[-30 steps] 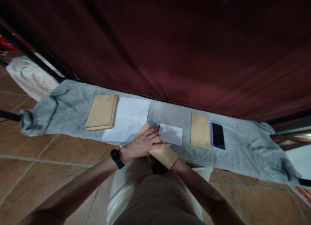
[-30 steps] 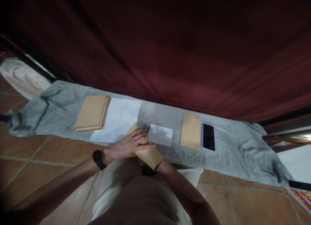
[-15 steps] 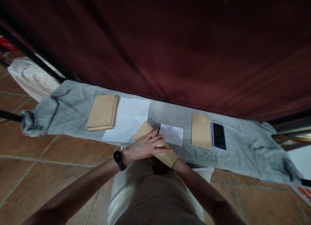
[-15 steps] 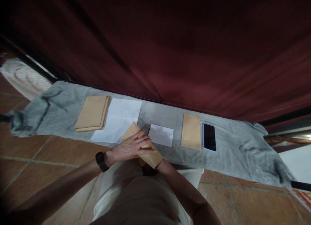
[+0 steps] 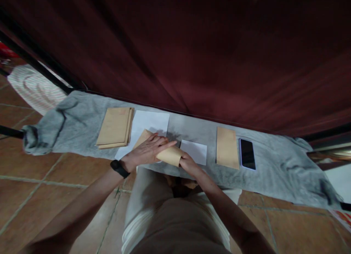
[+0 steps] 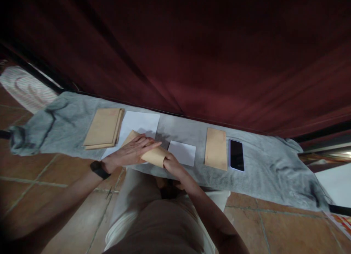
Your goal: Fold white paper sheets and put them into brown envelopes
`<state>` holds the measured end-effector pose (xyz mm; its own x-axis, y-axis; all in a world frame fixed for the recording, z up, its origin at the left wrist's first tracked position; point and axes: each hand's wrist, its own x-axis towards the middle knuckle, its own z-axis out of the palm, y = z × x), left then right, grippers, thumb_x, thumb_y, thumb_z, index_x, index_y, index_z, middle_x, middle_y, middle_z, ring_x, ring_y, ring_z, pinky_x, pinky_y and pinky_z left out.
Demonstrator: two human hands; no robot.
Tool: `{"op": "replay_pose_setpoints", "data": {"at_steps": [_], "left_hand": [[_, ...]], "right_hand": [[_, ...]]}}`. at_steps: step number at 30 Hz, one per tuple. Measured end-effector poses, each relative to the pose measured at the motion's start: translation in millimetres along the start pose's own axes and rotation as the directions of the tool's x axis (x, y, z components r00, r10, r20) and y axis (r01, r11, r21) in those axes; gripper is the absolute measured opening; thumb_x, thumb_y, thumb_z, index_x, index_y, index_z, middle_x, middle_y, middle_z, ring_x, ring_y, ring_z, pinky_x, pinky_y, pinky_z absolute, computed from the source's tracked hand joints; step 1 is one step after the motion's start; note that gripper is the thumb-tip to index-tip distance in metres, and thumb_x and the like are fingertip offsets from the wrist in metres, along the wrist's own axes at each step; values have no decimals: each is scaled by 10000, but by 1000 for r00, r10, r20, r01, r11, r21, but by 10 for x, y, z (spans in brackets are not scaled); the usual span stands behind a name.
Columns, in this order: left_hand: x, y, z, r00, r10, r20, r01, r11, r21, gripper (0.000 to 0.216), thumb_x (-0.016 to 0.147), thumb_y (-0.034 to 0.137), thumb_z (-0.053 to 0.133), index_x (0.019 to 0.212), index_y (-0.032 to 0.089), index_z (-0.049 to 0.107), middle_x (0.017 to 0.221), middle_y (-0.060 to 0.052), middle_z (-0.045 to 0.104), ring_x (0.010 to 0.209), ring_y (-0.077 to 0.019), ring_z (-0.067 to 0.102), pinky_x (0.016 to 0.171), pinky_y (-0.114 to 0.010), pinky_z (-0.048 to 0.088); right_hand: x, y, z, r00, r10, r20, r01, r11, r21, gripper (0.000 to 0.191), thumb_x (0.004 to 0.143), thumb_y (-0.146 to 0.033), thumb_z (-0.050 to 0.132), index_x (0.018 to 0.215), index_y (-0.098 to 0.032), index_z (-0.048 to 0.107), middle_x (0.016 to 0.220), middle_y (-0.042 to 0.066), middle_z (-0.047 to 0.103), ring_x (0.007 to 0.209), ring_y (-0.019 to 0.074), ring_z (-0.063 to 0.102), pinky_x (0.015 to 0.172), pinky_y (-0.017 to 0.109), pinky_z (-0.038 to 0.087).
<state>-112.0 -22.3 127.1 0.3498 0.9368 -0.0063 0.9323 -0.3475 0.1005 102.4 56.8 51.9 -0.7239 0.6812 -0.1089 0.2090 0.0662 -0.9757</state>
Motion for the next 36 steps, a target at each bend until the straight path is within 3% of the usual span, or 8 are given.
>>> {"op": "replay_pose_setpoints", "data": {"at_steps": [3,6,9,12,15,19,28,36], "left_hand": [[-73,-206,23,996,-85,16,85,996,11,987,815,262,713,1623,286,148,1443,-108,526,1353,-313,465,1202,-475,212],[-129,-410,118,981,-184,60,184,983,-9,1015,815,312,707,1630,268,104,1481,-123,508,1392,-331,437,1197,-469,218],[-145,-557,241,943,-296,151,308,950,-57,1063,792,369,712,1634,284,69,1540,-132,459,1430,-336,410,1201,-493,212],[-134,-638,312,915,-344,211,372,921,-113,1109,764,399,729,1633,308,45,1593,-122,402,1466,-320,374,1215,-500,196],[-116,-681,322,911,-350,220,386,911,-146,1116,759,414,738,1634,295,56,1584,-129,419,1461,-317,387,1220,-506,190],[-89,-704,330,906,-349,241,392,906,-161,1084,765,422,735,1631,303,95,1624,-129,368,1494,-310,342,1229,-517,171],[-61,-628,347,897,-350,270,396,908,-138,1096,755,432,729,1634,291,90,1678,-143,254,1547,-322,233,1242,-567,108],[-70,-478,258,947,-305,102,312,948,-56,1113,760,487,792,1633,258,141,1705,-154,145,1570,-370,119,1252,-591,111]], "right_hand": [[54,33,-70,998,27,63,-35,990,137,263,939,-310,537,1094,-226,732,1024,20,770,937,196,721,858,346,607],[21,99,-176,998,24,-49,-13,978,210,313,930,-328,524,1159,-228,713,1134,51,764,1005,210,724,932,386,594],[-96,236,-328,978,-68,-196,67,998,-13,320,968,-320,473,1152,-224,716,1143,78,757,1041,217,713,989,412,568],[-247,414,-492,949,-250,-194,164,913,-374,370,984,-226,420,1225,-225,701,1254,96,709,1214,226,634,1112,441,486],[-371,576,-607,931,-343,-128,196,762,-617,433,972,-147,412,1328,-214,650,1399,110,624,1370,239,515,1165,480,438],[-434,713,-644,922,-371,-111,177,660,-730,449,985,-153,410,1390,-199,598,1465,120,570,1415,249,466,1163,509,433],[-424,773,-620,919,-376,-117,174,654,-736,450,1002,-168,391,1415,-183,568,1473,122,558,1415,246,457,1180,497,410],[-435,762,-623,904,-396,-162,164,670,-724,469,1015,-213,409,1471,-186,517,1531,129,504,1494,264,357,1198,548,381]]}}
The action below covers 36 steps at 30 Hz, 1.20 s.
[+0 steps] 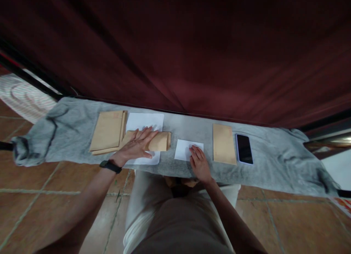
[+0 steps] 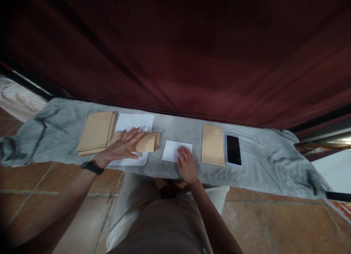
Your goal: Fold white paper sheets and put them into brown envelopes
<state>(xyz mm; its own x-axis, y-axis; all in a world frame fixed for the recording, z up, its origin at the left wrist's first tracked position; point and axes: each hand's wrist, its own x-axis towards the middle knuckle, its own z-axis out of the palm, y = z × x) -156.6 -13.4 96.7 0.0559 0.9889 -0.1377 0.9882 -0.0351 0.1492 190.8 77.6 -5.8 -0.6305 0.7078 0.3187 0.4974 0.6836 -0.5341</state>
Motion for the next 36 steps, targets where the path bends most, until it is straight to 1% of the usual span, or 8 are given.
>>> {"op": "replay_pose_setpoints", "data": {"at_steps": [3,7,10,12,15,24,29,36], "left_hand": [[-14,337,65,981,133,-140,-139,990,-29,991,864,448,722,1634,251,129,1698,-146,189,1570,-328,151,1261,-556,167],[16,1041,462,927,255,-273,-301,944,-138,772,984,347,569,1627,227,159,1660,-147,304,1543,-268,270,1227,-488,321],[73,1461,837,936,184,-301,-248,950,-189,693,1013,341,501,1616,177,200,1647,-164,326,1537,-246,288,1221,-447,348],[106,1602,1015,948,120,-295,-181,965,-189,674,1010,382,503,1591,130,271,1636,-188,337,1537,-271,284,1232,-463,327],[116,1650,1130,953,67,-296,-123,977,-175,664,998,402,524,1557,93,343,1631,-202,339,1540,-293,268,1241,-472,306],[33,1733,1135,948,-67,-310,10,984,-179,632,1001,374,513,1535,68,372,1615,-229,356,1538,-329,265,1230,-508,310],[78,1791,1159,933,-127,-337,20,953,-303,584,1011,331,474,1541,109,367,1629,-208,340,1537,-323,271,1223,-533,314],[123,1775,1180,909,-229,-349,22,862,-507,497,993,289,485,1470,147,482,1611,-181,388,1503,-306,355,1217,-533,331]], "right_hand": [[36,-37,6,1000,-11,11,11,1000,-11,468,1015,-210,415,1471,-181,518,1542,124,497,1503,260,343,1216,540,359],[122,-117,32,998,-41,39,43,997,-57,472,1022,-197,400,1479,-150,506,1559,128,477,1507,249,338,1240,512,324],[152,-149,43,997,-34,70,43,991,-128,467,1030,-191,386,1476,-128,508,1565,137,470,1502,246,348,1245,496,312],[138,-137,32,997,-14,79,28,983,-179,465,1040,-227,399,1486,-137,498,1572,134,461,1499,249,356,1239,490,318],[88,-76,-10,997,19,77,0,970,-242,480,1048,-274,414,1508,-151,474,1583,126,448,1498,259,358,1229,482,326],[-62,87,-137,997,46,62,-24,951,-308,506,1061,-310,399,1530,-121,435,1599,151,416,1490,280,371,1213,501,331],[-114,66,-158,996,18,87,11,946,-323,549,1056,-387,430,1534,-116,429,1607,167,396,1500,297,348,1217,508,318],[-114,59,-153,995,22,102,12,945,-326,565,1056,-393,426,1552,-125,396,1620,159,376,1504,293,342,1225,513,291]]}}
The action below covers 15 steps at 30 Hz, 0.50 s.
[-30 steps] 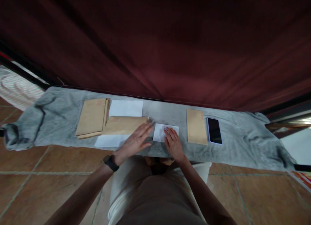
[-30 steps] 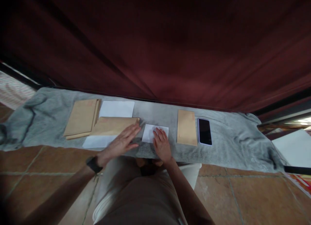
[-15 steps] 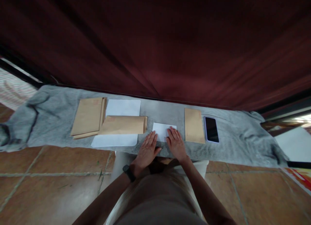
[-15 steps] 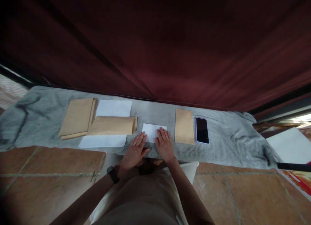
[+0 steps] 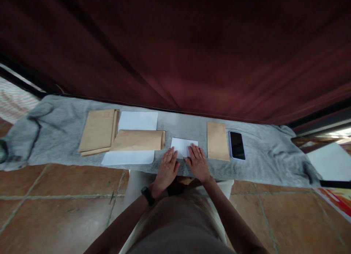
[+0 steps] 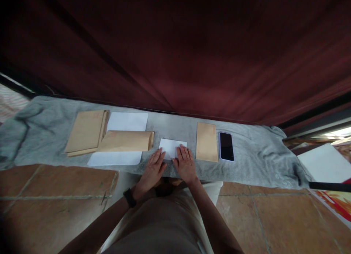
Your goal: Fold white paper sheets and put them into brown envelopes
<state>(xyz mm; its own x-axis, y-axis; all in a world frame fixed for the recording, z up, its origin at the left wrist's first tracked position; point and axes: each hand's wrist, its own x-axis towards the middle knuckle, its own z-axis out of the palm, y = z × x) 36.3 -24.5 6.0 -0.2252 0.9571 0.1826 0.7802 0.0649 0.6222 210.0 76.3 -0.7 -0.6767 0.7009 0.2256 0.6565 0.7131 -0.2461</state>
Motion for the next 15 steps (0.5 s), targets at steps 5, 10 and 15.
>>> {"op": "replay_pose_setpoints", "data": {"at_steps": [5,10,15], "left_hand": [[179,-75,31,976,-206,-65,175,929,-325,451,968,260,509,1408,182,570,1556,-137,485,1444,-262,458,1221,-460,351],[242,-87,1,918,-396,5,314,720,-619,408,897,213,597,1300,216,663,1471,-91,587,1412,-256,498,1237,-460,319],[218,36,-119,855,-507,107,404,524,-750,438,881,189,604,1314,219,666,1475,-88,586,1393,-268,518,1223,-472,335]], "right_hand": [[-3,10,2,1000,1,10,-2,1000,14,595,1036,-434,464,1552,-144,400,1628,143,366,1508,294,331,1223,512,289],[6,0,-20,1000,9,8,-9,1000,22,594,1027,-444,483,1530,-132,434,1622,152,376,1509,298,329,1222,503,291],[12,-9,-39,1000,4,16,-5,1000,15,594,1033,-447,470,1527,-118,437,1617,163,383,1511,294,322,1230,496,282]]}}
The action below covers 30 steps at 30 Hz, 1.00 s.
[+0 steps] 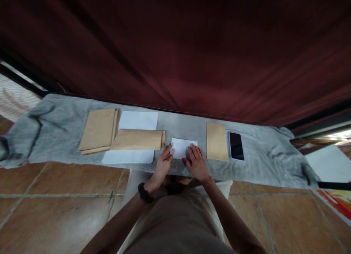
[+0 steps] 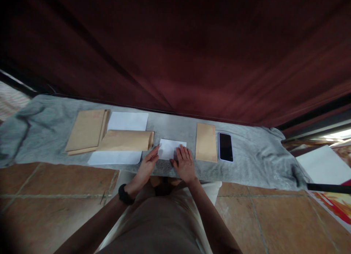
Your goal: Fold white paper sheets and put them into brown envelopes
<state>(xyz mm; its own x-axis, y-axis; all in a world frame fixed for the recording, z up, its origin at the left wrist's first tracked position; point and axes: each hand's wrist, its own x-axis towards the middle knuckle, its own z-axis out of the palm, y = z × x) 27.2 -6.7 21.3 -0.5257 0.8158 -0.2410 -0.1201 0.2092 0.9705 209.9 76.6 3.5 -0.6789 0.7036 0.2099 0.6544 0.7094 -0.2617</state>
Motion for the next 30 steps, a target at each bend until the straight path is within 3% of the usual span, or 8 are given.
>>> {"op": "replay_pose_setpoints", "data": {"at_steps": [4,10,22,30], "left_hand": [[-27,58,-4,1000,1,14,-2,999,38,468,873,168,597,1333,226,658,1480,-77,582,1396,-269,517,1224,-477,333],[-28,-32,-25,993,106,43,-112,978,175,486,902,136,544,1366,247,634,1477,-53,585,1378,-254,538,1197,-492,392],[-9,-146,-17,991,133,26,-135,973,186,482,890,130,553,1354,236,632,1468,-71,592,1351,-248,558,1184,-491,408],[91,-196,54,982,189,-27,-177,953,247,477,843,123,577,1307,217,635,1363,-99,639,1171,-236,647,1008,-427,555]], "right_hand": [[-3,3,4,1000,2,1,-2,1000,-7,597,1032,-458,470,1516,-109,451,1616,165,384,1508,296,328,1239,491,265],[-3,4,9,1000,-3,3,3,1000,-8,603,1032,-454,470,1535,-125,425,1623,163,371,1512,296,320,1232,508,276],[8,-7,-3,1000,-6,2,6,1000,-20,574,1036,-431,461,1518,-120,447,1616,167,381,1496,303,338,1225,512,273],[101,-69,34,999,51,17,-50,998,-29,491,1050,-320,425,1513,-160,455,1596,155,420,1487,301,355,1216,577,237]]}}
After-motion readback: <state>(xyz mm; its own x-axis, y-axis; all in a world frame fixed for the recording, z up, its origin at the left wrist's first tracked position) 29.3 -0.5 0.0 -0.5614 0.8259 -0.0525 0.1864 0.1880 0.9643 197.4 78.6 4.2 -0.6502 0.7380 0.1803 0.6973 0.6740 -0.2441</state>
